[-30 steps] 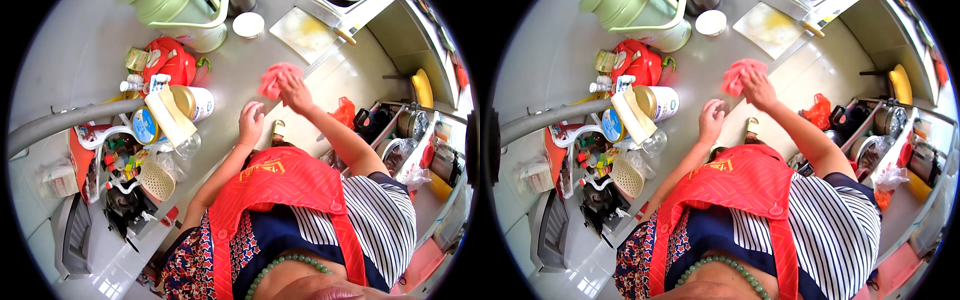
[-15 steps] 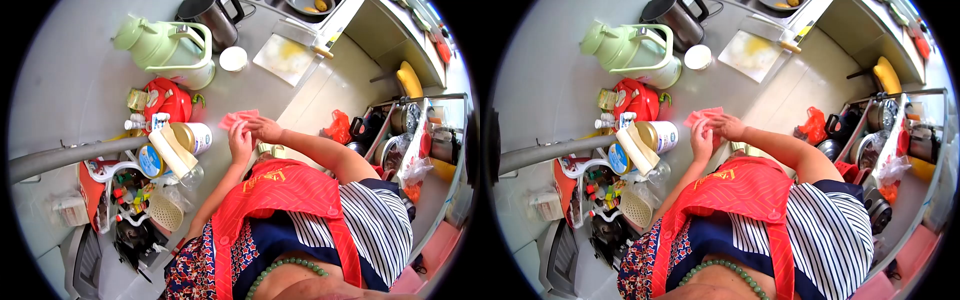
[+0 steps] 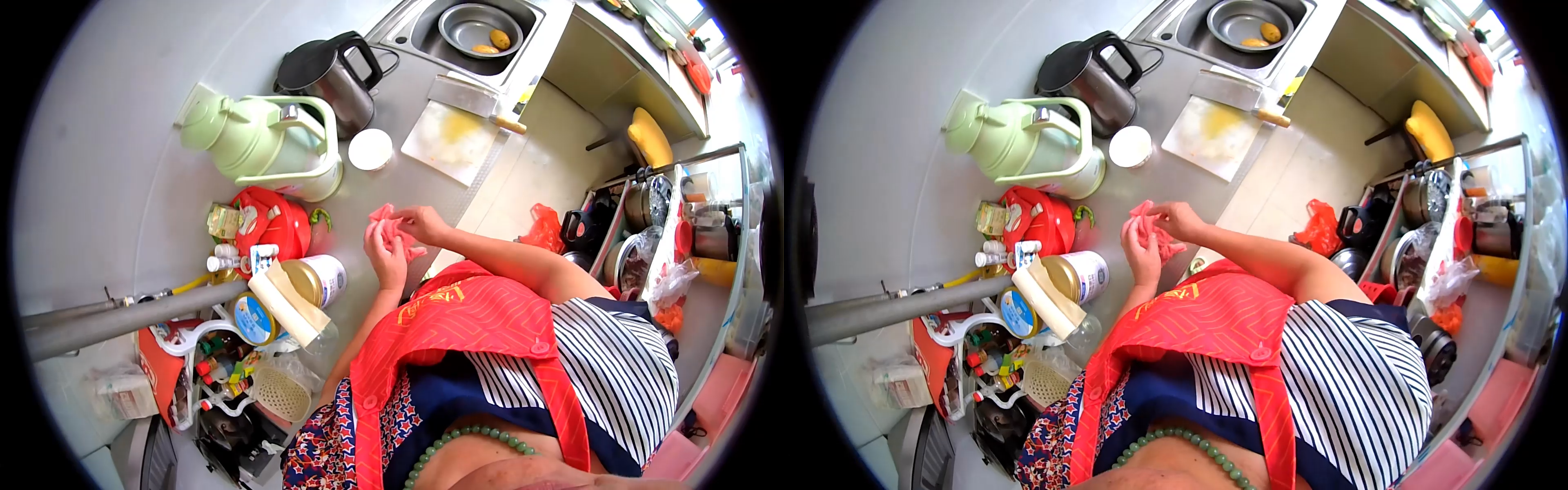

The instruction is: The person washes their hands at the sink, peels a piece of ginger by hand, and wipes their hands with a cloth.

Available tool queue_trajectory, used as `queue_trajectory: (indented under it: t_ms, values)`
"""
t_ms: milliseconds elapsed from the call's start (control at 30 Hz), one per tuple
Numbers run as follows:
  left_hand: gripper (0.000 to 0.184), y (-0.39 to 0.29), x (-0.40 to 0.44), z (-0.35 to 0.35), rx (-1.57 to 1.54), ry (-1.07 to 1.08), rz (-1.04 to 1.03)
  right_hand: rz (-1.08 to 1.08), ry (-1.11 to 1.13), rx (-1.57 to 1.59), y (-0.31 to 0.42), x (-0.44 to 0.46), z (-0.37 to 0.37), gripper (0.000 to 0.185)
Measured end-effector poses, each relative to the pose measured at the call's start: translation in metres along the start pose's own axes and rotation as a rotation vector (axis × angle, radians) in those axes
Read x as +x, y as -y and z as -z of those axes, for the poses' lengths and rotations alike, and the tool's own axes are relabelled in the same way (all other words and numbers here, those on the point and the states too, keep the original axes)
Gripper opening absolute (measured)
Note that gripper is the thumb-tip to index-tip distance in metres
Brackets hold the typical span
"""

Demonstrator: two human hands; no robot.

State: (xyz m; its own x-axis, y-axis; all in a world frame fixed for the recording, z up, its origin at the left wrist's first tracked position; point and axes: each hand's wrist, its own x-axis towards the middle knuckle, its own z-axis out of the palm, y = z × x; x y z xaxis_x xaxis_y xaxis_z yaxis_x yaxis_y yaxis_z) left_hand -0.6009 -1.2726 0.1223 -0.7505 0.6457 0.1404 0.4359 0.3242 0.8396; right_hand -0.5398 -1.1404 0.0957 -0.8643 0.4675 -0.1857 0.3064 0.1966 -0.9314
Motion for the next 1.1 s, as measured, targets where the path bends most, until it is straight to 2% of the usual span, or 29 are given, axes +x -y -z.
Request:
queue_trajectory:
  t_ms: [67, 133, 233, 333, 433, 467, 533, 633, 767, 967, 1100]
  values:
    - [0.040, -0.019, 0.015, -0.018, -0.162, 0.041, 0.001, -0.033, -0.016, 0.098, 0.002, 0.004, 0.027, 0.024]
    - [0.036, -0.022, 0.028, -0.054, -0.282, 0.091, 0.126, -0.059, 0.048, 0.178, 0.000, 0.010, 0.061, 0.020]
    - [0.034, -0.043, 0.061, -0.109, -0.358, 0.132, 0.221, -0.173, -0.030, 0.344, -0.020, 0.025, 0.111, 0.019]
    - [0.035, -0.088, 0.083, -0.173, -0.420, 0.159, 0.198, -0.219, -0.060, 0.400, -0.021, 0.017, 0.196, 0.021]
    - [0.035, -0.136, 0.094, -0.238, -0.443, 0.212, 0.191, -0.230, -0.102, 0.235, -0.056, 0.010, 0.272, 0.020]
    - [0.035, -0.133, 0.107, -0.256, -0.432, 0.244, 0.222, -0.310, -0.075, 0.352, -0.068, 0.022, 0.287, 0.019]
    - [0.035, -0.154, 0.113, -0.301, -0.415, 0.295, 0.149, -0.291, -0.171, 0.546, -0.087, 0.007, 0.330, 0.018]
    - [0.033, -0.178, 0.121, -0.350, -0.481, 0.369, 0.206, -0.336, -0.208, 0.522, -0.107, -0.005, 0.381, 0.017]
    - [0.029, -0.182, 0.139, -0.389, -0.516, 0.424, 0.310, -0.461, -0.121, 0.531, -0.123, 0.003, 0.420, 0.020]
    - [0.028, -0.196, 0.178, -0.408, -0.653, 0.466, 0.559, -0.549, -0.086, 0.757, -0.125, 0.027, 0.457, 0.023]
    - [0.023, -0.198, 0.201, -0.427, -0.750, 0.425, 0.630, -0.603, -0.074, 0.896, -0.133, 0.051, 0.480, 0.019]
